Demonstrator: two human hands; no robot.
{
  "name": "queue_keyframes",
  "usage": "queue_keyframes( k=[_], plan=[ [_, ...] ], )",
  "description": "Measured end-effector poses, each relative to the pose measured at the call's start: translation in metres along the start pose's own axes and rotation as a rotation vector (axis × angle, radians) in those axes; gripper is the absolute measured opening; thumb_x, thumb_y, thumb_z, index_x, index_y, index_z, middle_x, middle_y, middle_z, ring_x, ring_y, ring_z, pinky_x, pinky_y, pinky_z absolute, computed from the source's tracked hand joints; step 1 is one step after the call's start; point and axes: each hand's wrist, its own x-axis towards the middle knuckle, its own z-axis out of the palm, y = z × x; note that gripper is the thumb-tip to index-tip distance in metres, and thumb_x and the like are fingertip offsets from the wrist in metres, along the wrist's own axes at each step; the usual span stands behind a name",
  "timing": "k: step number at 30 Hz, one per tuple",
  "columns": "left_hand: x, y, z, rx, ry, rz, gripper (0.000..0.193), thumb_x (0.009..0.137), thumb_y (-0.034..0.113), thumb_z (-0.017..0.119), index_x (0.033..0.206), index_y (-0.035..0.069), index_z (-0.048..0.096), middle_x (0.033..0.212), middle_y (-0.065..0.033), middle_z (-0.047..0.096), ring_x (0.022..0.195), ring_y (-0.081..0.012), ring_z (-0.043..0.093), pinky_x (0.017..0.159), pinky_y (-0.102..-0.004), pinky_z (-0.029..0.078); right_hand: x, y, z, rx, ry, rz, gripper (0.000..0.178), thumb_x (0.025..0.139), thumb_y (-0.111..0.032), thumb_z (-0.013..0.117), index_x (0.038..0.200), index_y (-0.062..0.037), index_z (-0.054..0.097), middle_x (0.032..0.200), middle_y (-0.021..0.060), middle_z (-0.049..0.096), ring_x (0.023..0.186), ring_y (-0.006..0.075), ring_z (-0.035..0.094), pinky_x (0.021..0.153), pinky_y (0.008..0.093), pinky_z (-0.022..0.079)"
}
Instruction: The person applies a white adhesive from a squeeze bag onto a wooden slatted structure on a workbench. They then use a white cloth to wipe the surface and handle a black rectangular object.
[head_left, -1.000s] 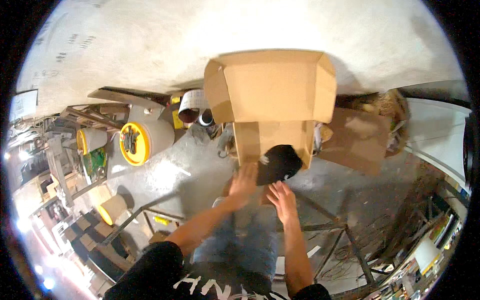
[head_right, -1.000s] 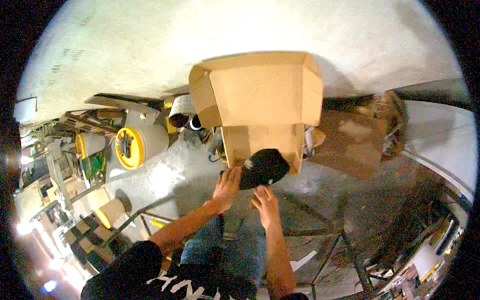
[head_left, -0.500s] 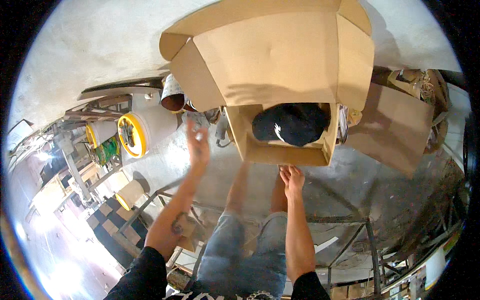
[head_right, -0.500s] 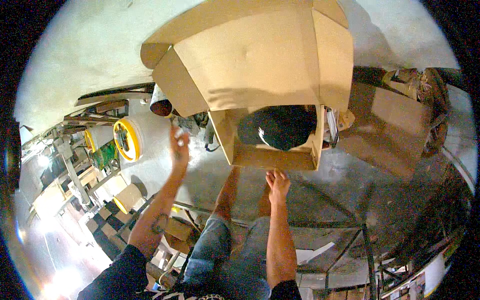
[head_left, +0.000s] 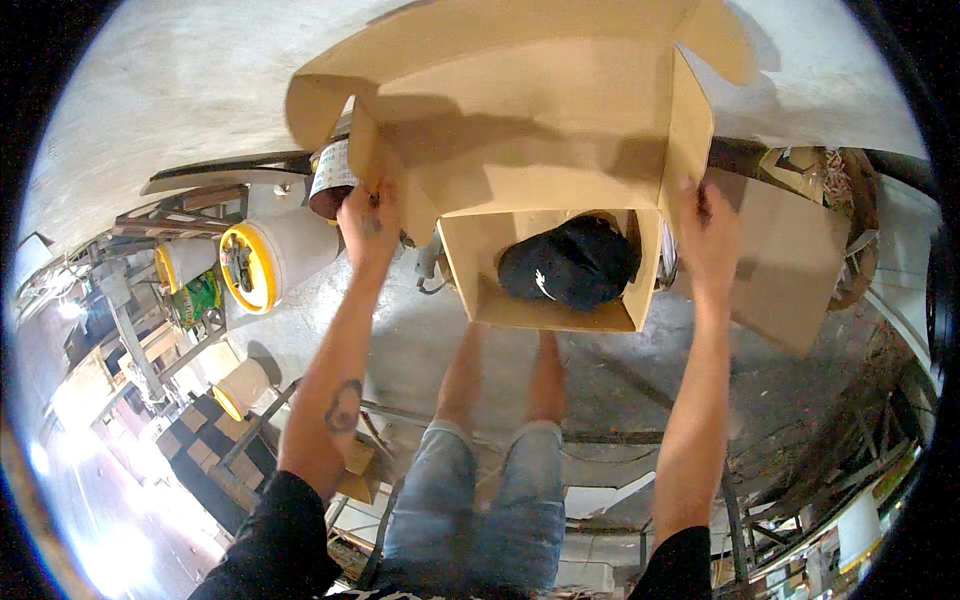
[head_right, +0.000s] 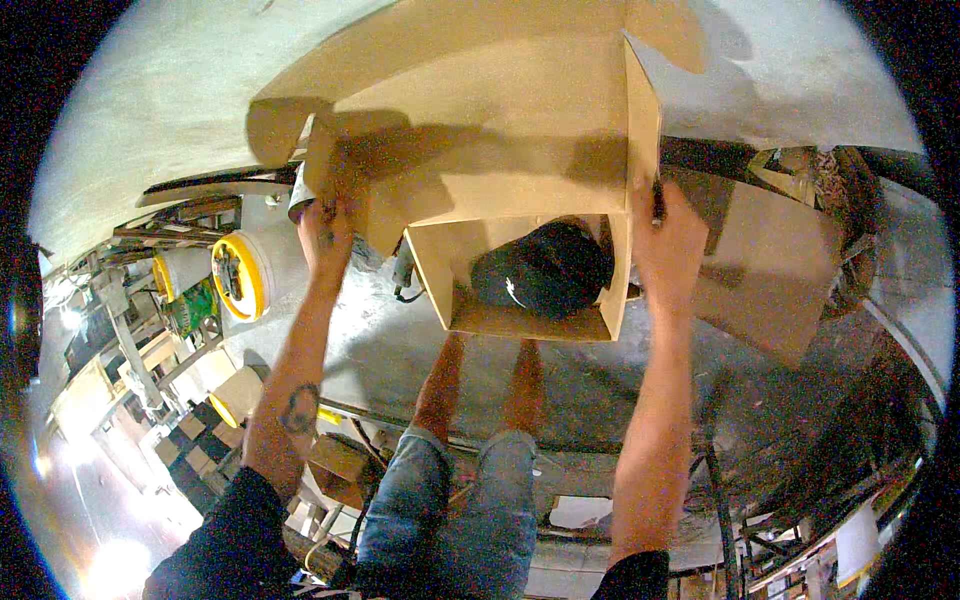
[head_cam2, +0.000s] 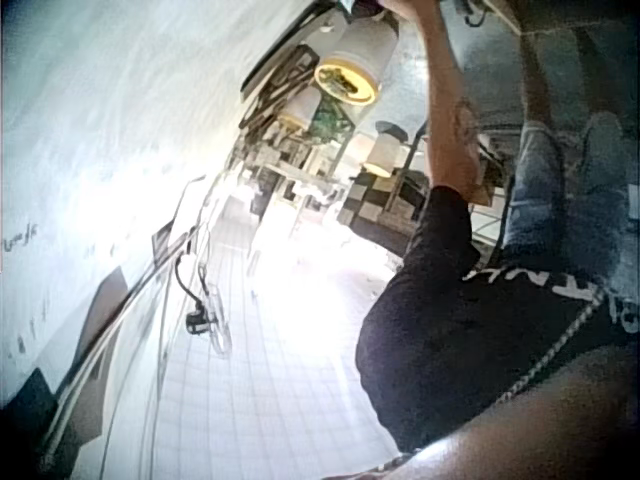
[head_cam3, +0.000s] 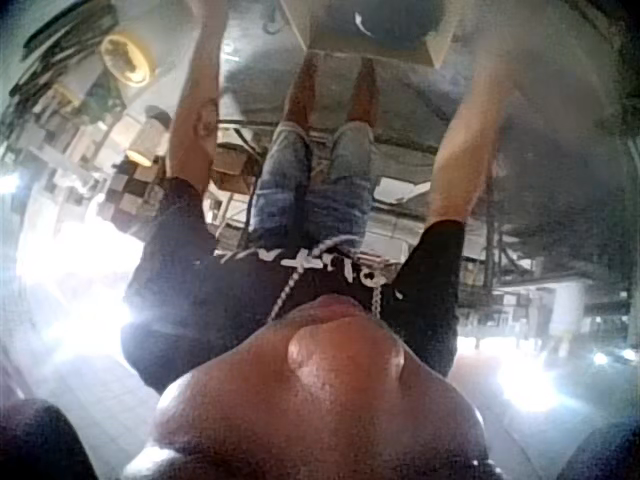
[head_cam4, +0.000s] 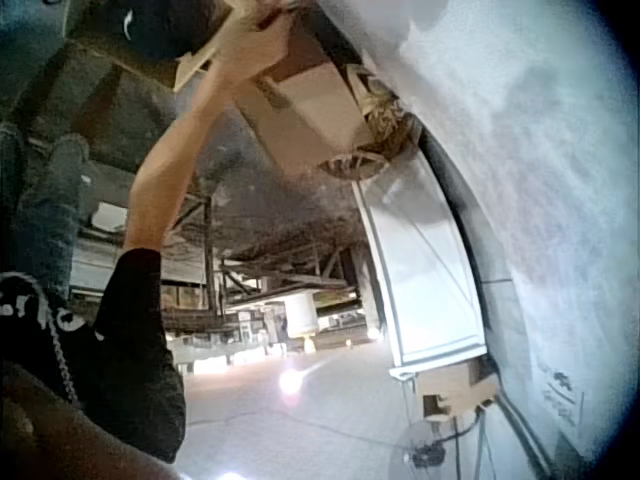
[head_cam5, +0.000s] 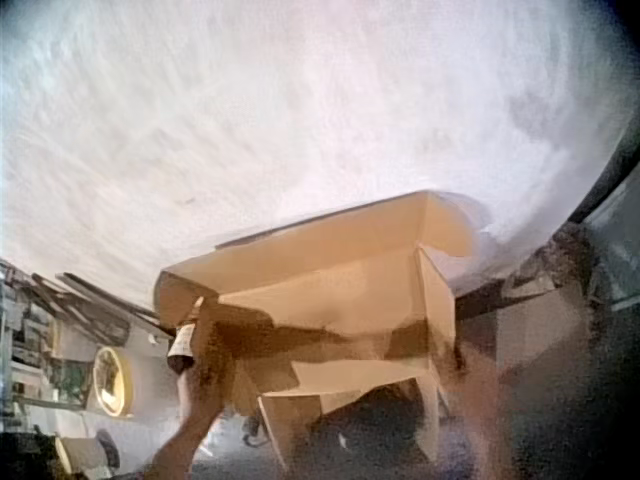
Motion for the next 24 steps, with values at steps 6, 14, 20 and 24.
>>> queue_keyframes(
  k=[6,14,20,24],
  plan=[
    [-0.112,0.000,0.001,-0.249,-0.048,-0.427,0.024,0.089,0.020,0.052,0.095,-0.003,0.057,0.067,-0.0120,0.057,0.063,-0.0170,0.051,0.057,-0.0334,0.041,-0.108,0.028,0.053,0.272,0.271,-0.071,0.028,0.088,-0.023,0.056,0.100,0.0026,0.059,0.080,0.0179,0.066,0.069,0.0296,0.065,0.061,0.0346,0.050],
    [-0.301,-0.093,-0.012,-0.005,-0.838,-0.740,0.035,0.086,0.027,0.054,0.105,-0.002,0.058,0.082,-0.0112,0.063,0.077,-0.0206,0.058,0.069,-0.0361,0.046,-0.237,0.234,0.072,0.280,-0.159,0.537,0.047,0.089,-0.038,0.051,0.113,0.0015,0.053,0.097,0.0163,0.063,0.087,0.0269,0.061,0.073,0.0380,0.049],
    [-0.379,-0.258,-0.050,-0.564,-0.767,-1.352,0.047,0.086,0.040,0.054,0.116,0.003,0.057,0.094,-0.0099,0.066,0.087,-0.0218,0.062,0.077,-0.0341,0.048,-0.271,0.371,0.036,0.401,-0.285,0.763,0.061,0.089,-0.050,0.048,0.122,0.0007,0.049,0.109,0.0151,0.061,0.101,0.0248,0.059,0.082,0.0406,0.047],
    [-0.275,-0.158,-0.026,-0.732,-0.560,-1.301,0.066,0.088,0.045,0.053,0.139,0.007,0.033,0.122,-0.0151,0.054,0.110,-0.0251,0.053,0.093,-0.0338,0.040,-0.209,0.220,0.019,0.498,-0.177,0.562,0.071,0.087,-0.051,0.050,0.135,-0.0011,0.034,0.135,0.0171,0.042,0.126,0.0278,0.040,0.102,0.0439,0.031]
  ],
)
